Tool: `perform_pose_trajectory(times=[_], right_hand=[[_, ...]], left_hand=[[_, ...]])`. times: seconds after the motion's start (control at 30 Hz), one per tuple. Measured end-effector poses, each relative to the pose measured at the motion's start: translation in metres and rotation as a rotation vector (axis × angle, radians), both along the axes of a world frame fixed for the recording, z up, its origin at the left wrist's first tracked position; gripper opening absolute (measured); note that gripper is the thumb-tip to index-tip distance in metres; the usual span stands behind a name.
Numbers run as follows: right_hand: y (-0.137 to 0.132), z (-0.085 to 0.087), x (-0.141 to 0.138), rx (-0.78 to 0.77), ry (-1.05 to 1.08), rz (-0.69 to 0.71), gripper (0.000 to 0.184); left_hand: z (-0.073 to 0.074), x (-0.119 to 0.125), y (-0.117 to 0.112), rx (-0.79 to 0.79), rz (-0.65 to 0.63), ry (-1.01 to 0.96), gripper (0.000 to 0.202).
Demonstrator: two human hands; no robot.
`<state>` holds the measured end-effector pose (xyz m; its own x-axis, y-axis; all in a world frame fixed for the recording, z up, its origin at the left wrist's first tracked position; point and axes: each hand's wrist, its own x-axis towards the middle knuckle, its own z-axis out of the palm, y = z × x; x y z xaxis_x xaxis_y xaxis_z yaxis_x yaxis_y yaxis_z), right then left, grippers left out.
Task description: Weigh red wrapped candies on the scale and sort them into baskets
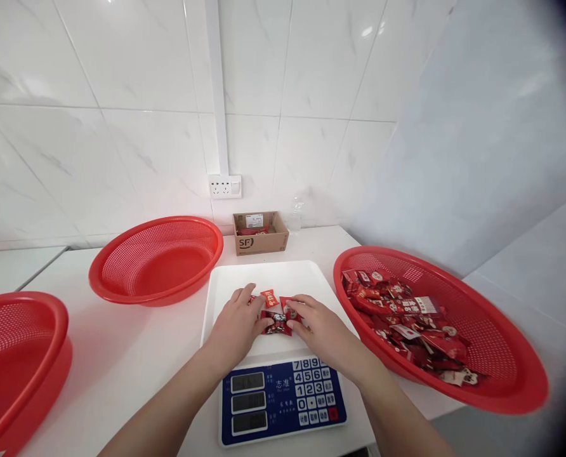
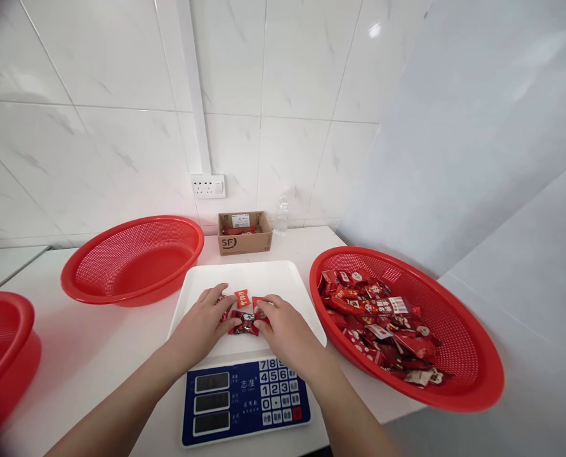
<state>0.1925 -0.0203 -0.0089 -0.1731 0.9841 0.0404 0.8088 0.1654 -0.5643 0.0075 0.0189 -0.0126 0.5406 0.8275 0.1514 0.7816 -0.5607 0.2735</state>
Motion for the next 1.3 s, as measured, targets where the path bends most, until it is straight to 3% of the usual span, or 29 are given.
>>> perform_pose_trajectory(times=[0.13,0.47,0.63,0.8,0.97,1.17,1.3], right_hand=[[0.007,-0.006,-0.011,0.038,-0.014,0.004,0.039],[0.01,-0.008,-0.001,0.068,-0.123,0.033,0.043],[0.013,-0.011,-0.003,0.045,-0.058,-0.074,0.045],[0.012,-0.01,0.0,0.024,0.065,-0.128,0.031],[0.011,-0.004,0.004,0.146,0.201,-0.166,0.019],[-0.002,0.018,-0.004,0.072,0.591,-0.073,0.025],[-0.014,0.03,-0.014,-0.027,0.756,-0.024,0.025]], left_hand=[[-0.001,-0.003,-0.001,-0.032,-0.075,-0.063,0.04],[-0.001,-0.008,0.001,-0.107,-0.159,0.031,0.04],[0.0,-0.012,0.001,-0.126,-0.145,-0.021,0.038],[-0.004,-0.015,0.0,-0.144,-0.112,-0.009,0.04],[-0.003,-0.012,-0.004,-0.125,-0.093,-0.051,0.039],[0.012,-0.005,-0.013,-0.179,-0.108,-0.334,0.036],[0.023,-0.004,-0.021,-0.284,-0.046,-0.548,0.034]])
